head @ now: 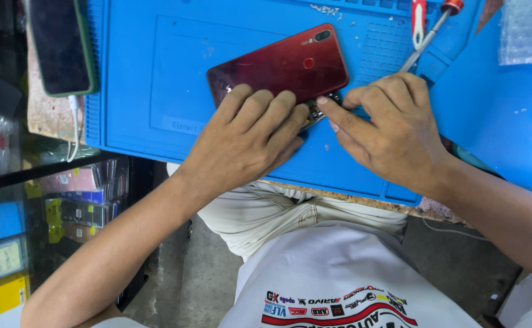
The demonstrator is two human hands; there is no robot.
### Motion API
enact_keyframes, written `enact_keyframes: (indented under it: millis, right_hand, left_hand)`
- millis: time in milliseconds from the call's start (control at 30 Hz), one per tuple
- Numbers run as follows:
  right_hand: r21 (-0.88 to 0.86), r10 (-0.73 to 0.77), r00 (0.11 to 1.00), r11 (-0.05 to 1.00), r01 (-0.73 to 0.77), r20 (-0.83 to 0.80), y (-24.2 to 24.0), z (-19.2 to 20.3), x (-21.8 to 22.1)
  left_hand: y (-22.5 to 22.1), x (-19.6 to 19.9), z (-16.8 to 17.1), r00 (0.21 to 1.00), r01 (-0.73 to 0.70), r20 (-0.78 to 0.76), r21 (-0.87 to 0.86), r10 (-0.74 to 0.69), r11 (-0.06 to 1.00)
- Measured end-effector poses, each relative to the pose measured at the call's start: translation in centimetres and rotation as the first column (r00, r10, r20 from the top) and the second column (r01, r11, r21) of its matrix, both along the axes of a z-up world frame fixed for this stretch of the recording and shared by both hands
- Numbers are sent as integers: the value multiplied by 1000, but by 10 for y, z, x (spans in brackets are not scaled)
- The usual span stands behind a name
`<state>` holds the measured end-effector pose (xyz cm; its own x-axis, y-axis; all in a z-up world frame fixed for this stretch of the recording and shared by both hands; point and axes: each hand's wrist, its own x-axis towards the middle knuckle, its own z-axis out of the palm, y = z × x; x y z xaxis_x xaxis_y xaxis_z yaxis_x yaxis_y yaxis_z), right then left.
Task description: The person removes screws from the internal assembly of a mobile phone using a screwdriver, handles a battery and a circuit board, and then presses a red back cover onto the phone body.
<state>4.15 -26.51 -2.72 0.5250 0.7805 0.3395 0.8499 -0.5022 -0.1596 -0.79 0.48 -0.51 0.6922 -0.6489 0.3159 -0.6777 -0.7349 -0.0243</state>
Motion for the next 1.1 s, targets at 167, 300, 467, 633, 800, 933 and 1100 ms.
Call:
enact_keyframes:
  millis: [167,300,467,633,800,933,1100]
  right_hand:
    - [2,7,1000,1000,-7,9,0,-3,1]
    - [3,2,1000,1000,-2,23,-1,-3,1]
    - [0,3,1000,1000,-3,25,3,4,2]
    - [-13,2,994,1000,-1,111,11,16,5]
    - [-25,3,994,1000,-1,108,12,18,5]
    - [2,10,995,1000,-10,97,12,20,2]
    - [8,59,998,998,-59,-19,-1,4,-1]
  left_hand:
    - [-3,-2,3,1000,17,5,53,-18,998]
    - [-6,2,5,999,40,17,97,-42,995]
    - [-5,3,6,998,56,-24,92,-54,994]
    - [-5,6,5,998,57,-37,41,-56,998]
    - [-4,4,9,998,63,1,172,-64,983]
    - [-8,2,11,996,30,-89,0,-30,1000]
    - [10,2,17,974,-118,-220,-265,59,957]
